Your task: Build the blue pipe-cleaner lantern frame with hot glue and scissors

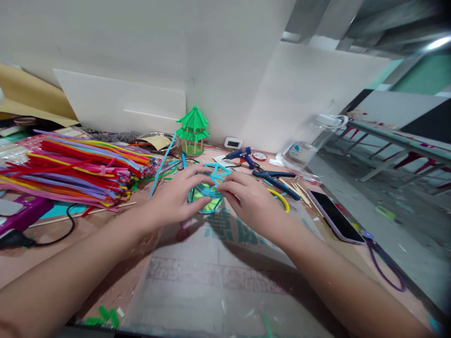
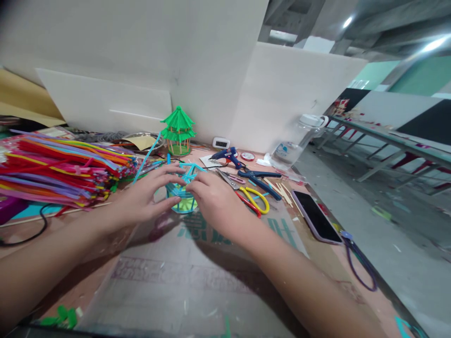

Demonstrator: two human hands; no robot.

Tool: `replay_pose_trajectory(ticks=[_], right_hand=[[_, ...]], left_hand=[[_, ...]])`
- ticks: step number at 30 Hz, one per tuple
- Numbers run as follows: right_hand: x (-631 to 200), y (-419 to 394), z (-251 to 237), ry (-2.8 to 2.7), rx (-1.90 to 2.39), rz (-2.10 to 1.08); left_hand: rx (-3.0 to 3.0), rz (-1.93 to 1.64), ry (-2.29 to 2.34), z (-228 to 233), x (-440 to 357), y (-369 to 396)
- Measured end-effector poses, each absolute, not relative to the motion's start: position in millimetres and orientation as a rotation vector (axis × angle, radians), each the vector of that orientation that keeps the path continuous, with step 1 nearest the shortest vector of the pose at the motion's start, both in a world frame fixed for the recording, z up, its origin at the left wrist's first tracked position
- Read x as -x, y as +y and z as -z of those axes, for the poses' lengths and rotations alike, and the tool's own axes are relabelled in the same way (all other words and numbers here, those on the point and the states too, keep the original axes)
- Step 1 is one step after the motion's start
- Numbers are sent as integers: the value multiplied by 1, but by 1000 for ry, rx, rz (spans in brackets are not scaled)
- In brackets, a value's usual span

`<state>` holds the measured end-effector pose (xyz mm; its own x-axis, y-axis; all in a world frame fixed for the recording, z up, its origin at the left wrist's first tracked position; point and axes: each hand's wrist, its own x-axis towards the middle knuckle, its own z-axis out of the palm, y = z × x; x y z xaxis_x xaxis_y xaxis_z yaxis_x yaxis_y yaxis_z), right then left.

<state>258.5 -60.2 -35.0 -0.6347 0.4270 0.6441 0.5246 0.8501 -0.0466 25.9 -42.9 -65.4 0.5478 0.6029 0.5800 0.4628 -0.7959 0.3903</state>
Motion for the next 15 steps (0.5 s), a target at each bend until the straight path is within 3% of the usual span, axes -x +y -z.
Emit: replay_pose_trajectory(ticks=[15], right_hand=[[-276, -48, 21, -2264, 921, -123]], left_hand=[[-2403, -1147, 1025, 65, -28, -41]])
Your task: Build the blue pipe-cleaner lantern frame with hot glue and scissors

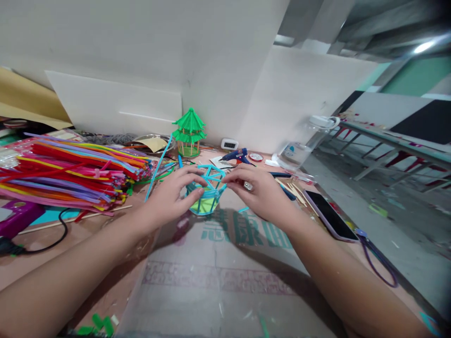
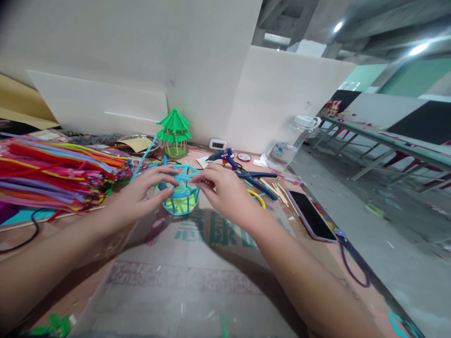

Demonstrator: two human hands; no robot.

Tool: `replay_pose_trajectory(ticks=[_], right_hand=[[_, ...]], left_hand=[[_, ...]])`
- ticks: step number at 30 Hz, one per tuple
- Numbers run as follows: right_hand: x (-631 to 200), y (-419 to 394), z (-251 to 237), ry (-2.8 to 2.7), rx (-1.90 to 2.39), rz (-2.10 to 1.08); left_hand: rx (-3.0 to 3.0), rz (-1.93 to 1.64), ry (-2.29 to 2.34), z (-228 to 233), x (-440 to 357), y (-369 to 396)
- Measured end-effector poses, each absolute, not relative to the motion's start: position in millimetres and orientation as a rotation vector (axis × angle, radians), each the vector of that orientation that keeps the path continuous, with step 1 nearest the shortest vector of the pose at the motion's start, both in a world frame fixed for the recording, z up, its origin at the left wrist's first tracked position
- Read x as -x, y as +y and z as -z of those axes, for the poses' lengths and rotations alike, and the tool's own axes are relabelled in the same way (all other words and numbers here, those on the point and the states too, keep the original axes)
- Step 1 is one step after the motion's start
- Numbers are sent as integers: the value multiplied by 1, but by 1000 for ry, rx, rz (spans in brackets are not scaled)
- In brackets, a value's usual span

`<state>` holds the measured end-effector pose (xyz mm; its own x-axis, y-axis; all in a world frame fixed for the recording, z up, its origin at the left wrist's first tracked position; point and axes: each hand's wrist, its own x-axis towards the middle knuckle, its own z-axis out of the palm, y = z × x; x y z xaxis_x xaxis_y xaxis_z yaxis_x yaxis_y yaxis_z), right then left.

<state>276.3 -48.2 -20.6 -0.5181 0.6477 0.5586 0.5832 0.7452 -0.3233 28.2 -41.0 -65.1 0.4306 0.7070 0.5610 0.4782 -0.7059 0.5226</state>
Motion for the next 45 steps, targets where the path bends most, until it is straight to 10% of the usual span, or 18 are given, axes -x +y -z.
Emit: replay_pose_trajectory(ticks=[35, 45], right_hand=[[-254, -81, 16, -2300, 660, -188], [-360, -49, 40, -2187, 1821, -15]], left_hand=[[-2686, -1382, 844, 48, -35, -65], [-2301, -1419, 1117, 51, -25, -59]])
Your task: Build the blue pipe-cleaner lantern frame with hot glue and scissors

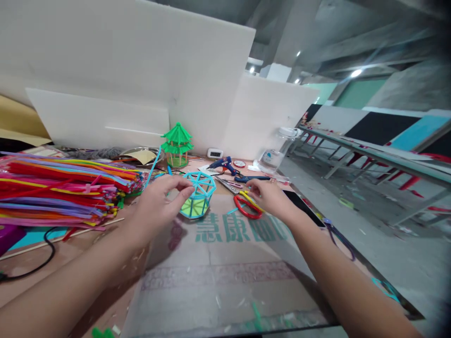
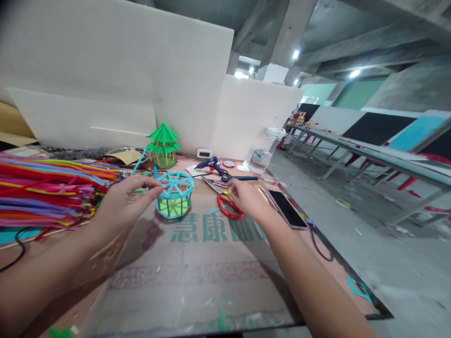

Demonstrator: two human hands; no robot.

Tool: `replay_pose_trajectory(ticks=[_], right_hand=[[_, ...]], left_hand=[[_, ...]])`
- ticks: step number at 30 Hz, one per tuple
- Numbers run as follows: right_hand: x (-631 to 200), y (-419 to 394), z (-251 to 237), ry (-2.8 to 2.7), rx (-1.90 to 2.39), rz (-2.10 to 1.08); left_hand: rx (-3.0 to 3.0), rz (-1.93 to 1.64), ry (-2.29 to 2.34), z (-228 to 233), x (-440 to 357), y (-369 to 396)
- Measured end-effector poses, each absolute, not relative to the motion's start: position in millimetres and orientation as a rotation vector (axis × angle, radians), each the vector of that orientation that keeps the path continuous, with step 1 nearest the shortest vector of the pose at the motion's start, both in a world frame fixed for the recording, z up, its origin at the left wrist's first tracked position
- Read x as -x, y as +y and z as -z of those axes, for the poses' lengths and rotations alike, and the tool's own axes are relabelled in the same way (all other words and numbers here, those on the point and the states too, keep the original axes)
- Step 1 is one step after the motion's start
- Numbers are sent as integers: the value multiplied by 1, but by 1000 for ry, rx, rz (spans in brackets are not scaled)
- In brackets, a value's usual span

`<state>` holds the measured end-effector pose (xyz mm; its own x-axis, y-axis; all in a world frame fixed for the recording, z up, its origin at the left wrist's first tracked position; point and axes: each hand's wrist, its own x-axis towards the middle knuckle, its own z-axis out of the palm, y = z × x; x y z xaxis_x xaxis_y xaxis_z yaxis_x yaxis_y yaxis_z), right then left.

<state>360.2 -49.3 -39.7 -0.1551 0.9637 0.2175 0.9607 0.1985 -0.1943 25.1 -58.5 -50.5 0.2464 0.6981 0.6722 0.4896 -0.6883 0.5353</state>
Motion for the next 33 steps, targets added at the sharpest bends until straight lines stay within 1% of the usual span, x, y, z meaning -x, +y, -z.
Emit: replay_pose_trajectory(ticks=[2, 5, 9, 13, 15, 19, 21, 25, 28, 33], right_hand=[[-373, -45, 54, -2203, 1896, -27], [-373, -40, 75, -2233, 1896, -55], [-366, -34, 89, -2179, 1908, -67], [-370, -32, 81, -2054, 1885, -50], [-371, -34, 71, -1965, 1747, -82], [-351, -52, 54, -1770, 1346, -363], [-332, -67, 51, -1834, 1300, -463], [-296, -89, 53, -1994, 1239, -534], [-287, -90, 61, -1996, 1215, -524], [-289, -87, 71, -2081, 1154, -386]], left_hand=[[-2253, -1406, 1122, 51, -26, -58], [-2202, -1374, 1111, 48, -29, -60], [-2129, -1342, 1090, 42, -33, -64], [-2067, -1334, 1076, 39, -33, -64], [-2035, -1343, 1059, 39, -32, -64], [-1993, -1339, 1047, 42, -33, -64], [-1982, -1345, 1057, 43, -34, -64], [-1966, -1378, 1085, 43, -37, -65], [-1961, -1385, 1083, 41, -36, -67], [-1975, -1372, 1055, 43, -34, -66]])
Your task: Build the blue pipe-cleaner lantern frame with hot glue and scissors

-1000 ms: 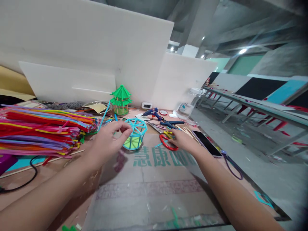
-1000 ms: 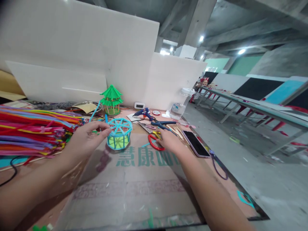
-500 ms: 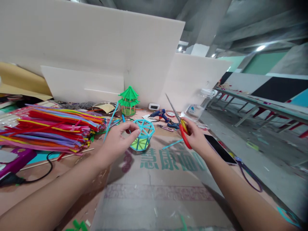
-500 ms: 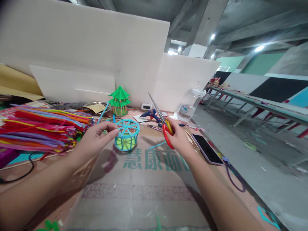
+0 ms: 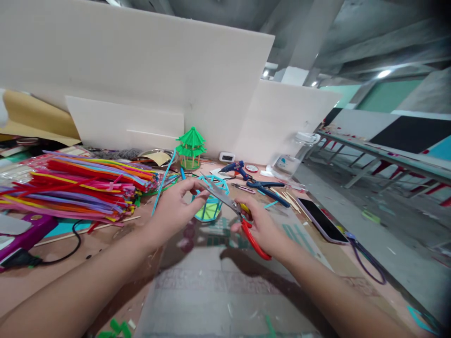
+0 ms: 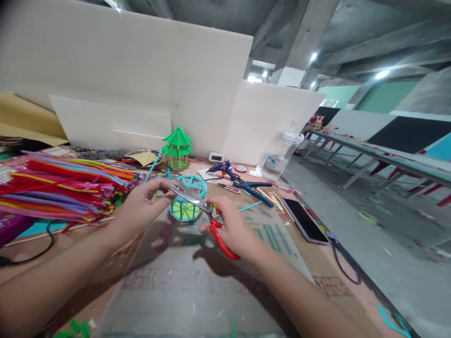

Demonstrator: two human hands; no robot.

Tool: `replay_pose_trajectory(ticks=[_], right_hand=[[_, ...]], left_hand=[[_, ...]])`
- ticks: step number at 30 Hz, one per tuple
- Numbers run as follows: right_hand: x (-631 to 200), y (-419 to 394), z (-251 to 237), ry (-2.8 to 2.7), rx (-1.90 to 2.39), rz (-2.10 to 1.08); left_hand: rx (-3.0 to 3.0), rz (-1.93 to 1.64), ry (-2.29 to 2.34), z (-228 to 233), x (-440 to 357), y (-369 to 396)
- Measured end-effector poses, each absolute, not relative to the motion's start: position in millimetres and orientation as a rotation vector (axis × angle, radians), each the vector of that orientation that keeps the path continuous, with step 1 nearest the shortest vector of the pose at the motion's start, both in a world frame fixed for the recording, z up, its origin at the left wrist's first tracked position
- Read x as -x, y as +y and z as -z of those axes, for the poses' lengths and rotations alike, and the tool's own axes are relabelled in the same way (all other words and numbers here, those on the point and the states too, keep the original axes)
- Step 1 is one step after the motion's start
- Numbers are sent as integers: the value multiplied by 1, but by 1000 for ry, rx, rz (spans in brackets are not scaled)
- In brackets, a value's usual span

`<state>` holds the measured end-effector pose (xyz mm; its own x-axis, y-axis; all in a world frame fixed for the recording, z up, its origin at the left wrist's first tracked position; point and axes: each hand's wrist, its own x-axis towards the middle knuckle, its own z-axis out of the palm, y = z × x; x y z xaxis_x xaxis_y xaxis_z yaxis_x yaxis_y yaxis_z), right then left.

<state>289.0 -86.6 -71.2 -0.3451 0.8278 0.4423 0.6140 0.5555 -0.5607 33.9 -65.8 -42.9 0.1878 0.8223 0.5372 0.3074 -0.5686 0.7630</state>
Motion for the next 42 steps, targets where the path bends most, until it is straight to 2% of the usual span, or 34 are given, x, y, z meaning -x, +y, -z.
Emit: replay_pose_trajectory(ticks=[4, 10, 17, 28, 42], right_hand=[[-286, -90, 74, -2120, 1160, -312], [-282, -93, 73, -2107, 1150, -409], [-284, -96, 66, -2185, 1173, -297], [-283, -96, 72, -2149, 1121, -351], [-282, -99, 67, -2203, 1196, -230]], left_hand=[[-2007, -1402, 996, 48, -35, -65], [-2081, -1389, 949, 52, -36, -67], [-2096, -1409, 918, 49, -36, -69], [-2088, -1480, 834, 48, -38, -69], [-2110, -1423, 833, 47, -36, -70]])
